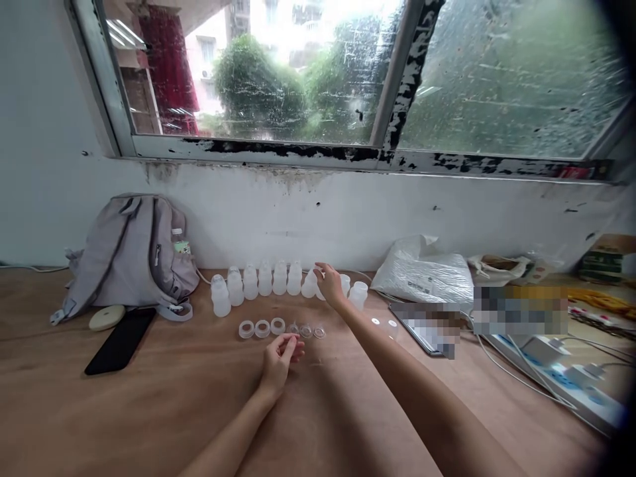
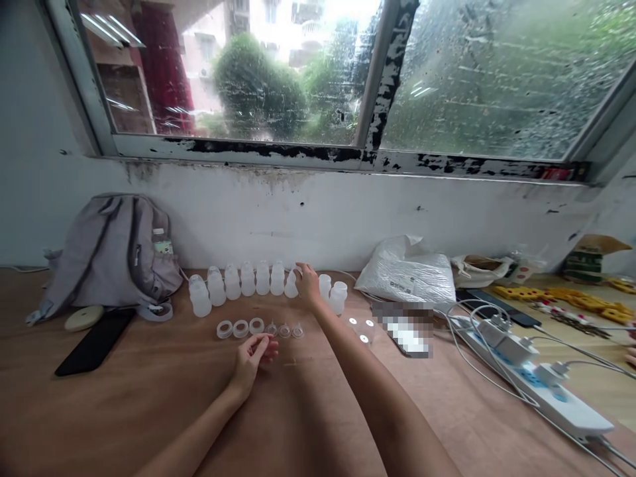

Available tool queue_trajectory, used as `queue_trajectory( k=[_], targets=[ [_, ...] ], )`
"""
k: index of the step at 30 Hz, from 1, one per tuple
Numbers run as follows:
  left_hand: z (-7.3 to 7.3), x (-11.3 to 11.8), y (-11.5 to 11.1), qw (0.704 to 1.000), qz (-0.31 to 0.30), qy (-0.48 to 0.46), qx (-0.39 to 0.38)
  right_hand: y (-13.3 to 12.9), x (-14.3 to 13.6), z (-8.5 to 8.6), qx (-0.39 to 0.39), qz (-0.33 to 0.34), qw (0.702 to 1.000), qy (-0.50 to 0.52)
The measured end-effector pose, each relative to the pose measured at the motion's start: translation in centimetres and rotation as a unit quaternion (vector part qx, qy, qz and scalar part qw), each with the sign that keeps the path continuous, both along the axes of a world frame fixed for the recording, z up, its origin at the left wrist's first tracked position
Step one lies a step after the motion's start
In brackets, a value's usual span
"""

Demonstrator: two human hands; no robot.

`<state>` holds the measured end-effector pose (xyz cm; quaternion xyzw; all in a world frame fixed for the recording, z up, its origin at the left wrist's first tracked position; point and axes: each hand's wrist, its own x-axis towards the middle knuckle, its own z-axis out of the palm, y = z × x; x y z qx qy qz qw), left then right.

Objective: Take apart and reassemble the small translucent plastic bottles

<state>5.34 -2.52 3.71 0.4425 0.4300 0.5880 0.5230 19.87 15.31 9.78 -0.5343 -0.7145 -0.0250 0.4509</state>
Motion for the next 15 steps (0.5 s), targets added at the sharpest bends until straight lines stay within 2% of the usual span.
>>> queue_trajectory(
  k=[9, 15],
  targets=[
    [-0.13, 0.46, -0.64, 0.995, -0.037, 0.078, 0.052, 0.32, -0.33, 0.31, -0.007, -0.023, 0.994, -0.11],
    [-0.42, 0.19, -0.41, 0.989, -0.009, 0.118, 0.085, 0.16, -0.44, 0.18, -0.021, -0.043, 0.986, -0.163]
  ],
)
